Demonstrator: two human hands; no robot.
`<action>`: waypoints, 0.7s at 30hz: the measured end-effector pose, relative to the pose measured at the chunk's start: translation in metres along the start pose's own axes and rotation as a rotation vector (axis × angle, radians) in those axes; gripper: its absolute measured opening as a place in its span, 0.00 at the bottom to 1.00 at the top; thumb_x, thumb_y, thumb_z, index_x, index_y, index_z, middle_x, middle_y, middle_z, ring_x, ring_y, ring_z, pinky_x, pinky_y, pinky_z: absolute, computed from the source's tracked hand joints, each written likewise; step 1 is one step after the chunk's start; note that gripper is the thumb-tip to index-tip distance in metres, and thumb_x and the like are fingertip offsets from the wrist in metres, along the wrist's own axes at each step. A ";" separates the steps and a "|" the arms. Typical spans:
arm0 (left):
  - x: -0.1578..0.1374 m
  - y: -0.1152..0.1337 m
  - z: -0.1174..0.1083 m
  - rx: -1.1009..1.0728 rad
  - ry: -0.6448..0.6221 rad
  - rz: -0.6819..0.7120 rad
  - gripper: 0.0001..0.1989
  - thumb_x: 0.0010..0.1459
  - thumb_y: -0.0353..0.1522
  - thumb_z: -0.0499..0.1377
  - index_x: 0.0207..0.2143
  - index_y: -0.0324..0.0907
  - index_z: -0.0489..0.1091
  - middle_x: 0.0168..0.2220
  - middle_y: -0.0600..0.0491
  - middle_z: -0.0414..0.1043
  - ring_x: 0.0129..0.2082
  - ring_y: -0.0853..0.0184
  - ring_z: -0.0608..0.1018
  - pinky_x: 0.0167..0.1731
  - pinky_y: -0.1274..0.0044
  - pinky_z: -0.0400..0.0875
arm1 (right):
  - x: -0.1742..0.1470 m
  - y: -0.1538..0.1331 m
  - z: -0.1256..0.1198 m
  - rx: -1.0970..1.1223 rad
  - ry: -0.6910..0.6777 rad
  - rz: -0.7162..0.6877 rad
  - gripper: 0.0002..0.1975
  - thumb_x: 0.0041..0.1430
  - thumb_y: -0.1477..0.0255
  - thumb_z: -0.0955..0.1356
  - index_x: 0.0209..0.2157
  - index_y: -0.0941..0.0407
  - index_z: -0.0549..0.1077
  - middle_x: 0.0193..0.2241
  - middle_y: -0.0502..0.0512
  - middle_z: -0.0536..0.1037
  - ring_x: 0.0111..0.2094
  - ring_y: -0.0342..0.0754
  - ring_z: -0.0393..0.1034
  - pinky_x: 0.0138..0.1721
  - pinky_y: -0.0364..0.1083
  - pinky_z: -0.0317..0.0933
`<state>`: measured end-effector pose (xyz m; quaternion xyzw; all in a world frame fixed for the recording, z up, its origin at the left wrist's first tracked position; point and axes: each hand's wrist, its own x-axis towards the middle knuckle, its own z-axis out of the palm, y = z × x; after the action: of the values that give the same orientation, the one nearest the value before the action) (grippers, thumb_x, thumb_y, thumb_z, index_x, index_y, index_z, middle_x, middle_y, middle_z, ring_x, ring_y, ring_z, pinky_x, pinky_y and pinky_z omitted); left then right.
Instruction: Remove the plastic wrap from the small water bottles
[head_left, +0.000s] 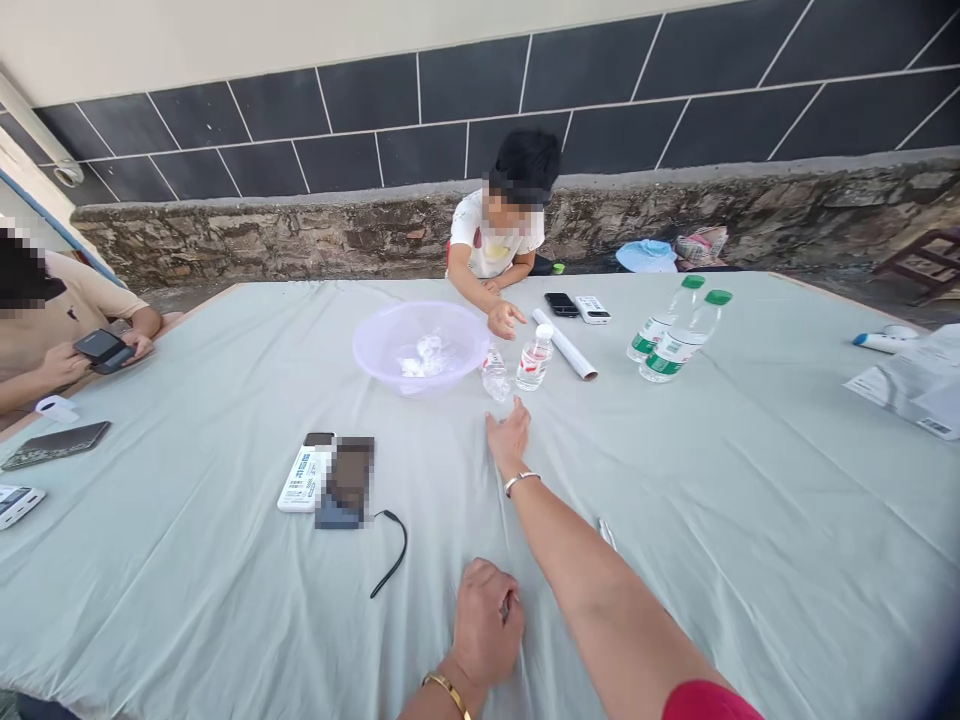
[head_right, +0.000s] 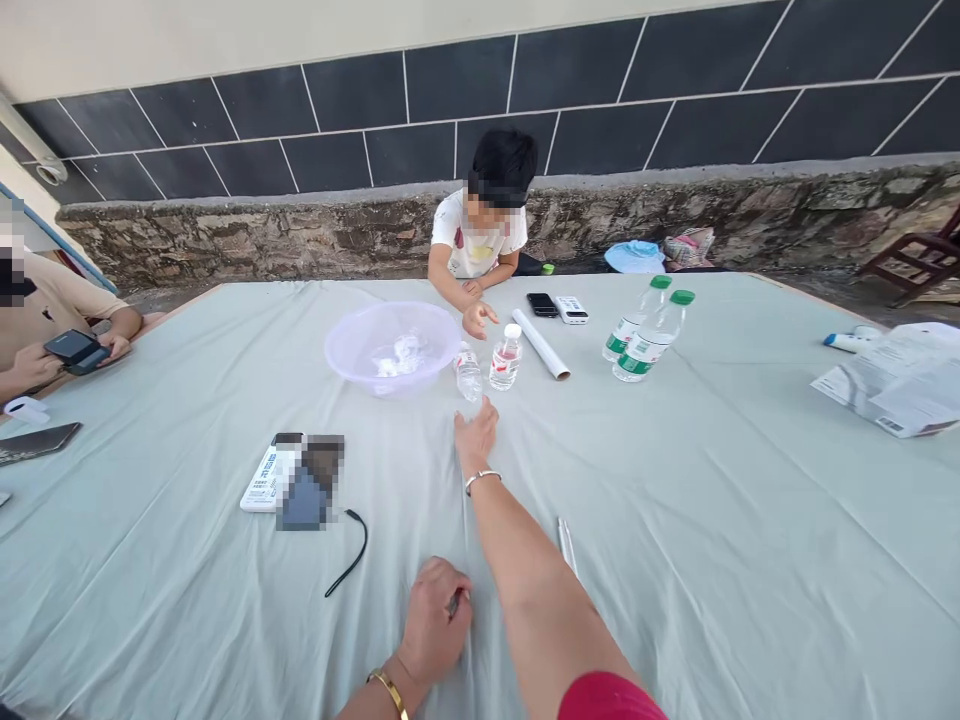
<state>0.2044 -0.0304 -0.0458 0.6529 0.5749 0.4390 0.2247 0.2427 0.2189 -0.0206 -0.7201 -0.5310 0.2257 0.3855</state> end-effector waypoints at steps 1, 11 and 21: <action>0.000 0.000 0.001 0.001 -0.002 -0.005 0.13 0.44 0.17 0.51 0.26 0.41 0.67 0.24 0.52 0.68 0.30 0.65 0.70 0.31 0.74 0.64 | 0.010 -0.006 0.008 -0.007 0.002 0.013 0.36 0.54 0.65 0.66 0.62 0.58 0.52 0.58 0.68 0.59 0.43 0.52 0.69 0.50 0.51 0.57; -0.002 0.000 0.006 0.011 -0.034 -0.067 0.13 0.44 0.17 0.51 0.24 0.42 0.66 0.22 0.52 0.66 0.28 0.65 0.69 0.29 0.73 0.62 | 0.045 -0.033 0.023 0.000 -0.006 0.119 0.33 0.59 0.65 0.63 0.63 0.62 0.53 0.50 0.69 0.67 0.48 0.55 0.64 0.47 0.51 0.52; 0.019 0.010 -0.025 -1.035 0.235 -0.794 0.29 0.57 0.45 0.57 0.59 0.45 0.58 0.57 0.42 0.64 0.46 0.60 0.76 0.48 0.69 0.69 | -0.154 0.029 -0.074 0.290 -0.085 0.156 0.22 0.55 0.56 0.64 0.44 0.58 0.71 0.31 0.57 0.78 0.31 0.52 0.72 0.32 0.48 0.64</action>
<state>0.1883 -0.0204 -0.0188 0.1468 0.5074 0.6108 0.5898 0.2626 0.0465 -0.0118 -0.6856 -0.4511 0.3596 0.4440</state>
